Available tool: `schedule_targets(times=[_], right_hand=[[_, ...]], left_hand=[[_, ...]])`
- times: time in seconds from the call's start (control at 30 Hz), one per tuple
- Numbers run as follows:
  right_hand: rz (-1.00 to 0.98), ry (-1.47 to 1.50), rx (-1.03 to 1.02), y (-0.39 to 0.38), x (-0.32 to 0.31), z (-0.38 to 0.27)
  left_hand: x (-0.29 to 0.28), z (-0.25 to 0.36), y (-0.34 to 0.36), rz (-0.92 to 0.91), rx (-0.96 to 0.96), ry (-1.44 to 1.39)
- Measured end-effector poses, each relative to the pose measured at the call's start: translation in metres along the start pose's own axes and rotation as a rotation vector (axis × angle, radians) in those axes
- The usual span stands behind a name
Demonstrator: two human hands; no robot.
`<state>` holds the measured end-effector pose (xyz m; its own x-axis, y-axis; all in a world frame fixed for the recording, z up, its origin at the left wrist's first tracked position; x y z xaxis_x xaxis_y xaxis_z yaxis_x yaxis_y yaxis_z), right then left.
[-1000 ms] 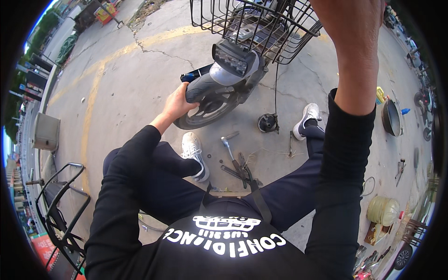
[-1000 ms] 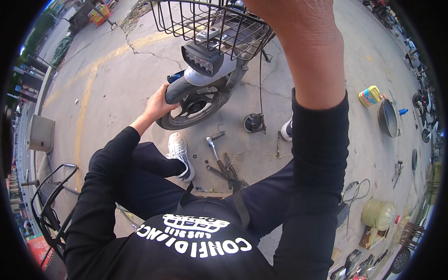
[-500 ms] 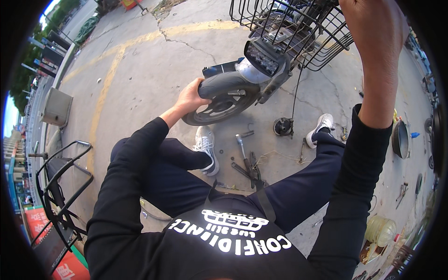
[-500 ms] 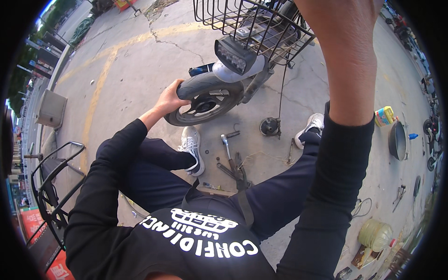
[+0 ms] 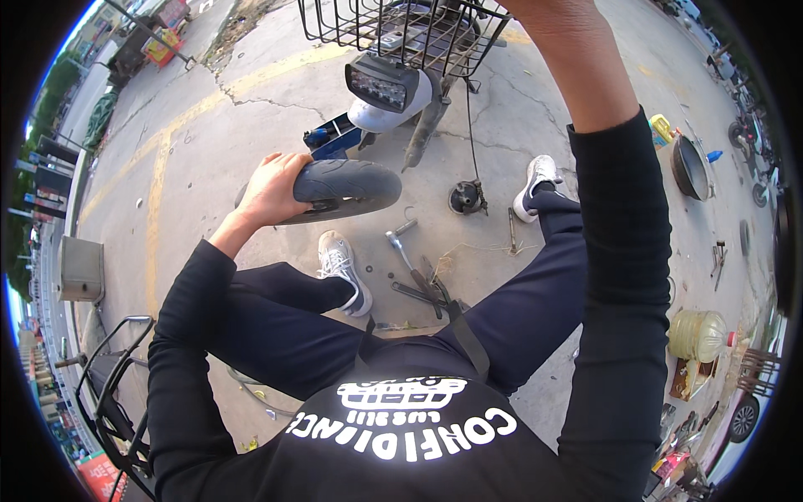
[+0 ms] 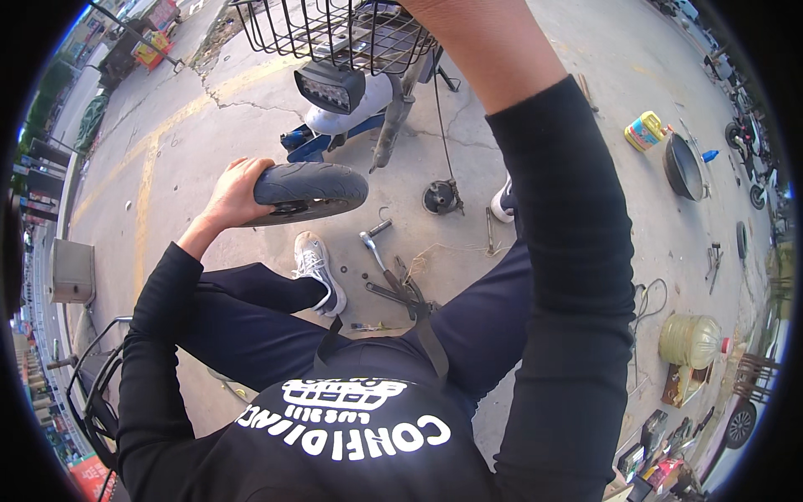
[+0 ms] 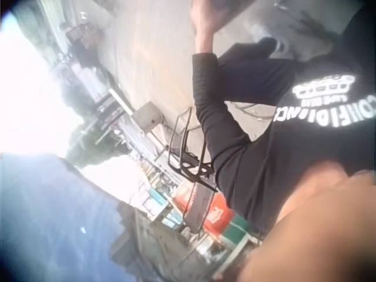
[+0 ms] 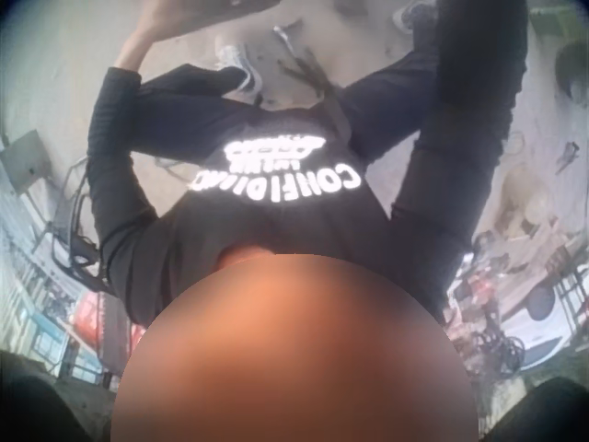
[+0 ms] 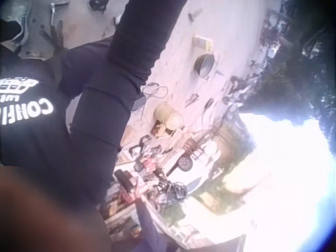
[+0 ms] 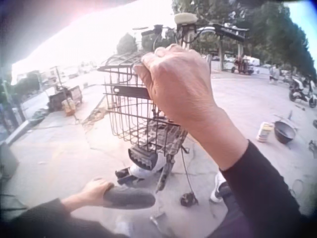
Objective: The person removes the front wheel of a scooter, detaches the brake assembly, and inspects the brake drum. They handle the wheel, brake caliper, and drum while sitting on the ground in an outdoor repair area.
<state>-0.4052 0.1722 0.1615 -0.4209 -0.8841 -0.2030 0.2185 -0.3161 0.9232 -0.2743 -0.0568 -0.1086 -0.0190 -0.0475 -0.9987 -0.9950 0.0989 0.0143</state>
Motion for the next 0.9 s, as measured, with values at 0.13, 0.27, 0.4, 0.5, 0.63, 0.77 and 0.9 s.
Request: schedule_targets(times=[0.13,0.27,0.4,0.5,0.63,0.77,0.9], right_hand=[[-0.086,0.024,0.031,0.003,-0.006,-0.001],[-0.249,0.105,0.101,0.010,-0.014,0.008],[-0.301,0.186,0.208,0.000,-0.022,0.021],[-0.292,0.243,0.269,-0.009,-0.020,0.027],[-0.382,0.105,0.198,0.003,0.011,-0.001],[-0.355,0.150,0.141,0.035,0.025,0.003],[-0.611,0.238,0.091,0.045,0.088,-0.025]], left_hand=[[-0.023,0.032,-0.007,-0.034,0.053,-0.073],[-0.015,0.054,-0.008,-0.022,0.053,-0.155],[0.008,0.090,-0.001,-0.031,0.066,-0.311],[0.020,0.121,0.007,-0.011,0.079,-0.317],[0.034,0.142,0.014,-0.084,0.002,-0.312],[0.025,0.176,0.054,-0.046,-0.025,-0.373],[0.033,0.171,0.070,-0.086,-0.111,-0.421]])
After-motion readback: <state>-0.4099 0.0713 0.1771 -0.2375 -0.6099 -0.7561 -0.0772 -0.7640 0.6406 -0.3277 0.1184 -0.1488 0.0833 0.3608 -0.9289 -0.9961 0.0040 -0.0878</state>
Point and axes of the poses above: each hand's wrist, its own y-axis towards the middle knuckle, its own x-axis out of the palm, z = x × y, the point moved 5 cm from there along y, towards the middle knuckle, and after that the axes turned 15 degrees about y, right-handed, at the moved point
